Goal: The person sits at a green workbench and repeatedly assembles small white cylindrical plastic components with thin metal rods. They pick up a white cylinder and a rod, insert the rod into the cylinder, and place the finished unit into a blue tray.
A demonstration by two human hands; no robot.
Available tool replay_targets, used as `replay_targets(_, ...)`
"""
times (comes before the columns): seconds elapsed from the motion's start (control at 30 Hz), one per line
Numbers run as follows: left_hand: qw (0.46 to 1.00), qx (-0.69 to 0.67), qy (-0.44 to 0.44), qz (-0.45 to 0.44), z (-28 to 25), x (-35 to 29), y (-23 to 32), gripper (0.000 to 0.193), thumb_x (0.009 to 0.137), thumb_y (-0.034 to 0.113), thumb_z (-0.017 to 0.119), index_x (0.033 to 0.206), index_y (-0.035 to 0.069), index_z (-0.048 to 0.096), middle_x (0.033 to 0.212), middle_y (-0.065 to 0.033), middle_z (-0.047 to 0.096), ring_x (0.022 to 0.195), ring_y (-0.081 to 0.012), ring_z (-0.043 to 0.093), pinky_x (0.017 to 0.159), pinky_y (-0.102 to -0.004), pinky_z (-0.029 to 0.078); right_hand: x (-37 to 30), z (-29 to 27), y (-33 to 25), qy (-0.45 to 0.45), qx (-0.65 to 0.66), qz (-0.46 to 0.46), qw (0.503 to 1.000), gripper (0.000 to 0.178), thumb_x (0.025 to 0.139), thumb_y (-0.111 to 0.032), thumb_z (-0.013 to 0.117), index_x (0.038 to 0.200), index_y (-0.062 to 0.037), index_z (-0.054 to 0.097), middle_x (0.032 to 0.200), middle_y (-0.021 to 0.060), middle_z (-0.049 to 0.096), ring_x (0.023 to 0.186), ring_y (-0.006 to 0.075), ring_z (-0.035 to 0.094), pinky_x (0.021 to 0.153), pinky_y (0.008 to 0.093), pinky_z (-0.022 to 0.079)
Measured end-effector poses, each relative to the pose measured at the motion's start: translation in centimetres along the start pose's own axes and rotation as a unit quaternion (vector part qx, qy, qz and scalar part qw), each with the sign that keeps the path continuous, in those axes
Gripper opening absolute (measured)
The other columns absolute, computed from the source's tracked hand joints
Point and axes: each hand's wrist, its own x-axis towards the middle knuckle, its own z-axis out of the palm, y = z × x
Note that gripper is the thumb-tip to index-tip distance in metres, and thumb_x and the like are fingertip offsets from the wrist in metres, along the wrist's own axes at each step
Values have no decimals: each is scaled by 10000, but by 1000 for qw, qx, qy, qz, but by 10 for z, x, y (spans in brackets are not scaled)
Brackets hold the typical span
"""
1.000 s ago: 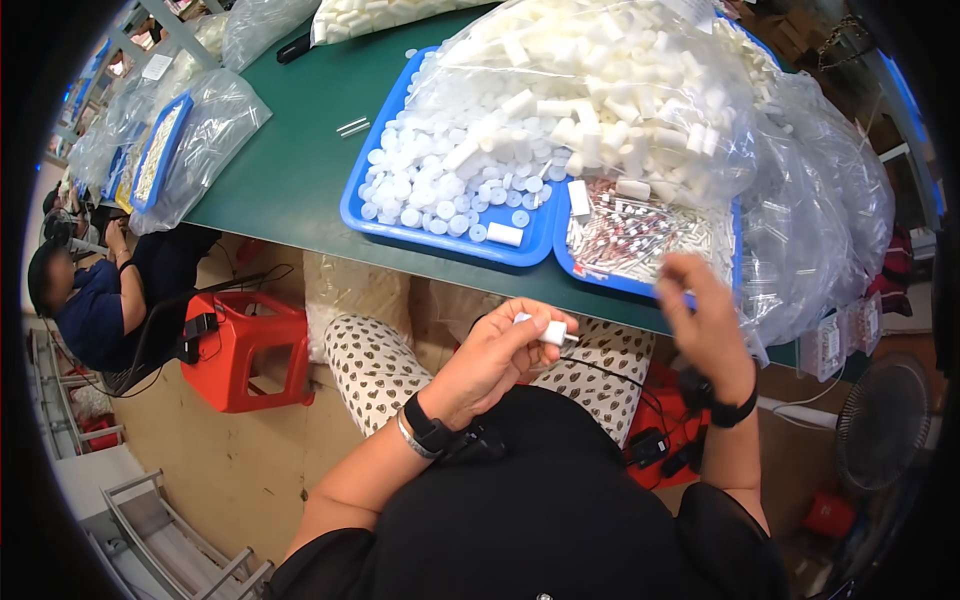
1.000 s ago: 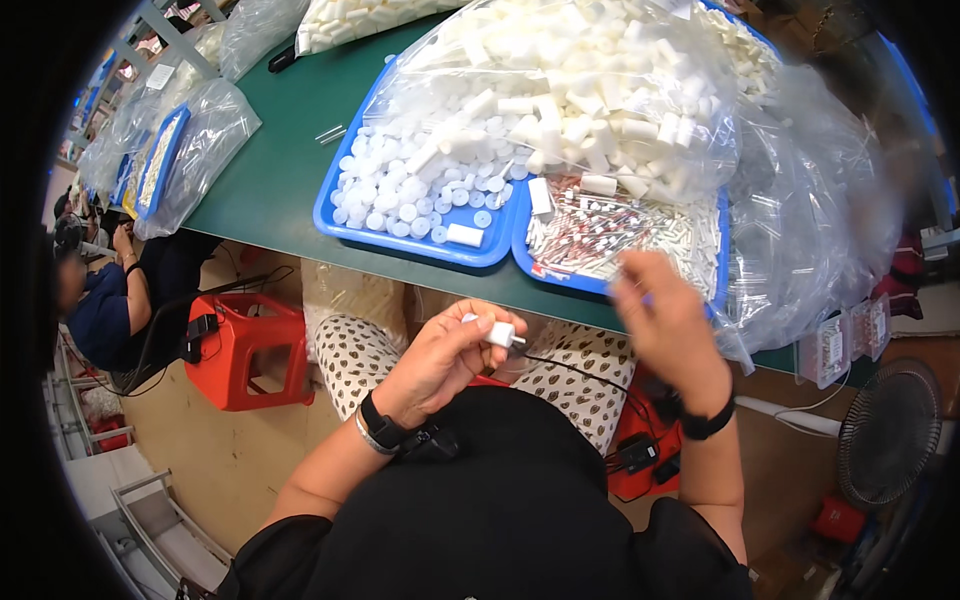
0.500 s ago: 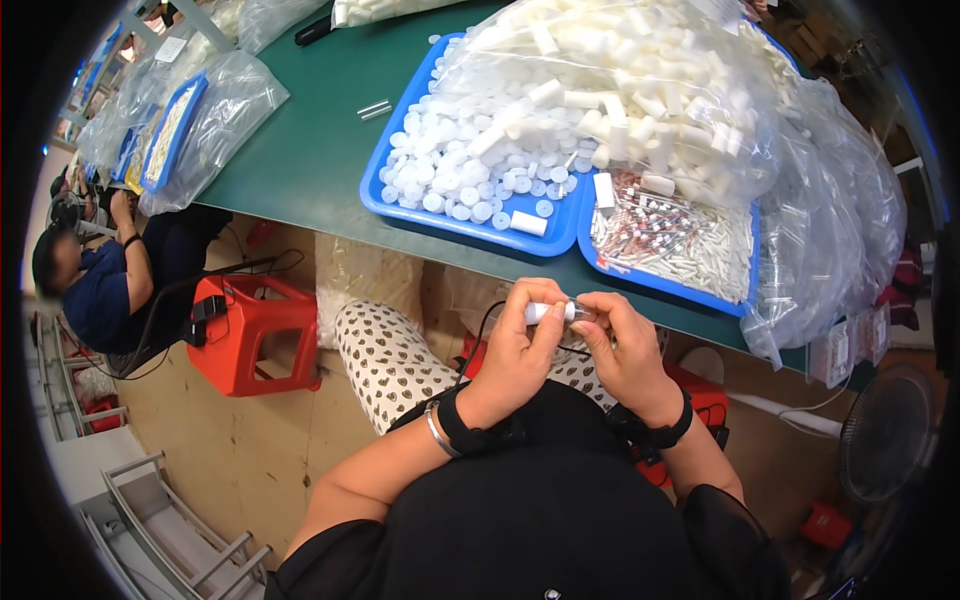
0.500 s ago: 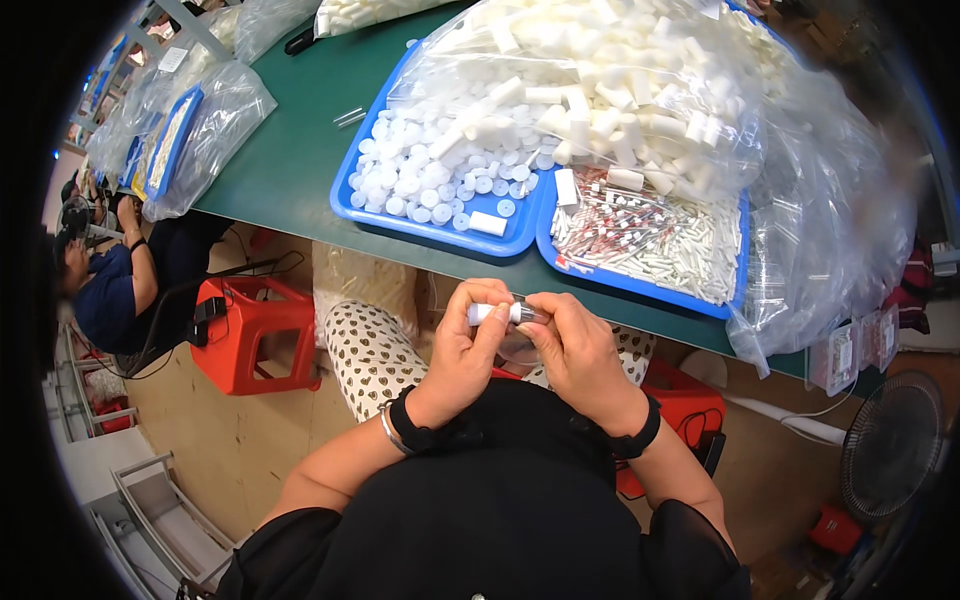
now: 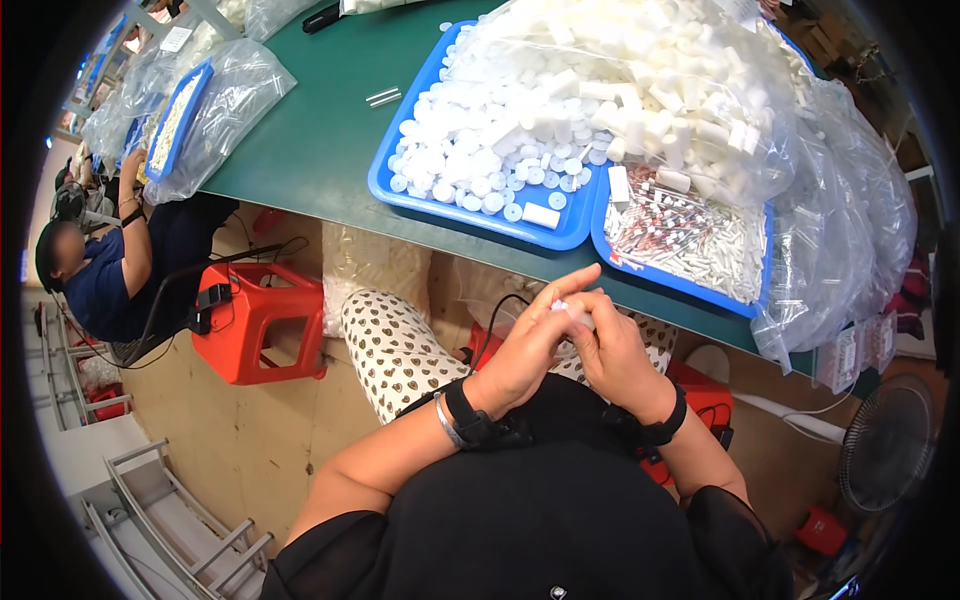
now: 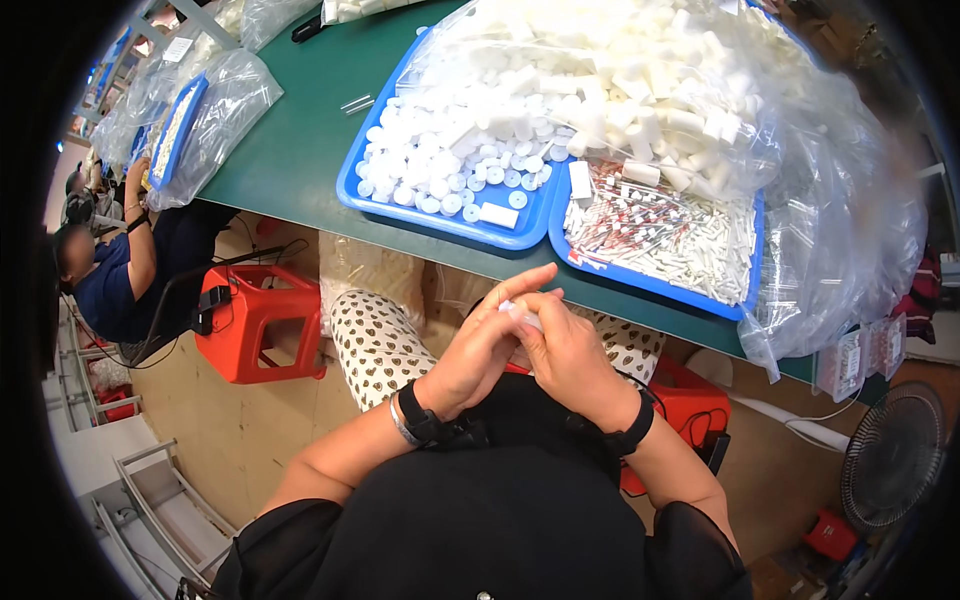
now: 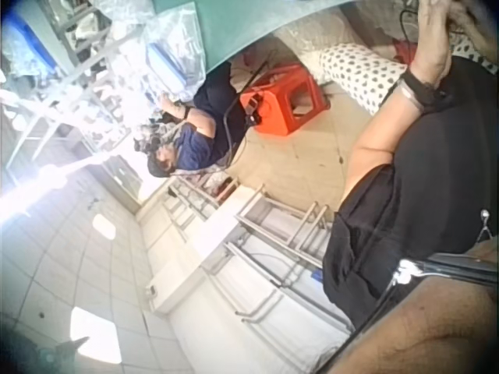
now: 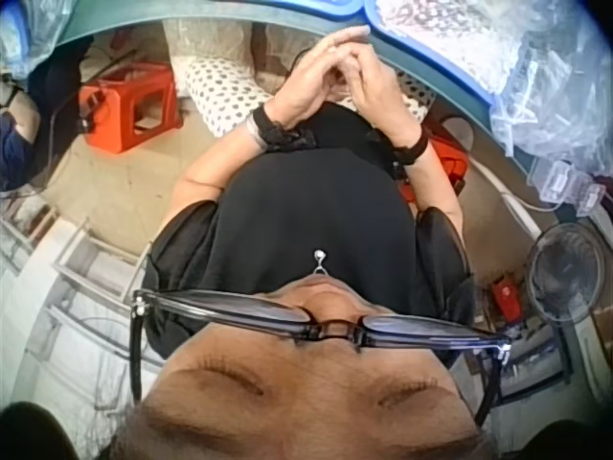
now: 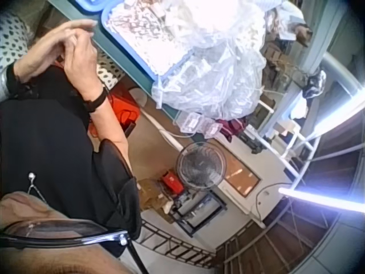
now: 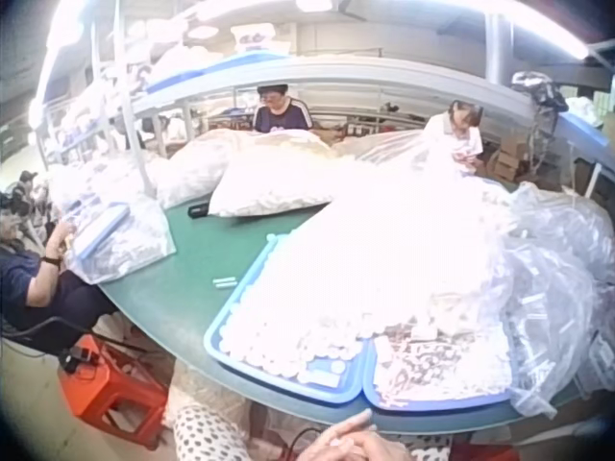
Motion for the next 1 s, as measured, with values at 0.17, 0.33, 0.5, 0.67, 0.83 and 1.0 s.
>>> replay_targets(0.17, 995, -99, -9, 0, -9, 4, 1, 573, 1040, 320, 341, 1535, 40, 265, 1578, -113, 316, 1386, -224, 395, 1155, -371, 314, 9, -2, 5, 35, -125, -95, 987, 272, 886, -64, 642, 1131, -9, 537, 931, 149, 619, 852, 355, 627, 709, 418, 519)
replay_targets(0.33, 979, -200, -15, -25, -19, -3, -10, 515, 1023, 270, 421, 1485, 54, 352, 1554, -74, 361, 1403, -226, 371, 1163, -409, 313, 8, -1, 7, 7, -133, -114, 985, 237, 847, -60, 674, 1060, -4, 588, 871, 136, 630, 770, 317, 642, 638, 395, 509)
replay_targets(0.5, 968, -251, 14, -14, -24, -19, -28, 453, 1015, 263, 473, 1425, 79, 416, 1530, -49, 381, 1405, -262, 360, 1178, -447, 301, -5, 20, 9, -39, -98, -87, 991, 189, 855, -41, 645, 1033, 2, 599, 908, 161, 653, 744, 344, 655, 607, 411, 509)
replay_targets(0.67, 971, -232, 54, 1, -31, -16, -31, 519, 1058, 428, 368, 1460, 101, 361, 1504, -72, 376, 1386, -255, 373, 1169, -450, 314, -13, 46, 16, -26, -63, 29, 997, 223, 921, -81, 607, 1119, -9, 534, 959, 176, 624, 811, 382, 647, 661, 438, 519)
replay_targets(0.83, 975, -215, 44, -21, -42, -18, -32, 510, 1056, 425, 379, 1443, 93, 381, 1494, -70, 387, 1372, -229, 388, 1161, -442, 327, -15, 44, 20, -52, -29, 52, 997, 282, 925, -72, 599, 1176, -12, 484, 1046, 209, 591, 896, 412, 634, 722, 461, 520)
replay_targets(1.0, 970, -236, 53, 2, -46, -21, -58, 415, 1056, 416, 387, 1340, 120, 458, 1498, -57, 395, 1357, -263, 411, 1160, -444, 338, -28, 57, 24, -49, -94, 23, 994, 239, 915, -56, 603, 1131, -9, 512, 950, 208, 626, 818, 423, 644, 664, 470, 524)
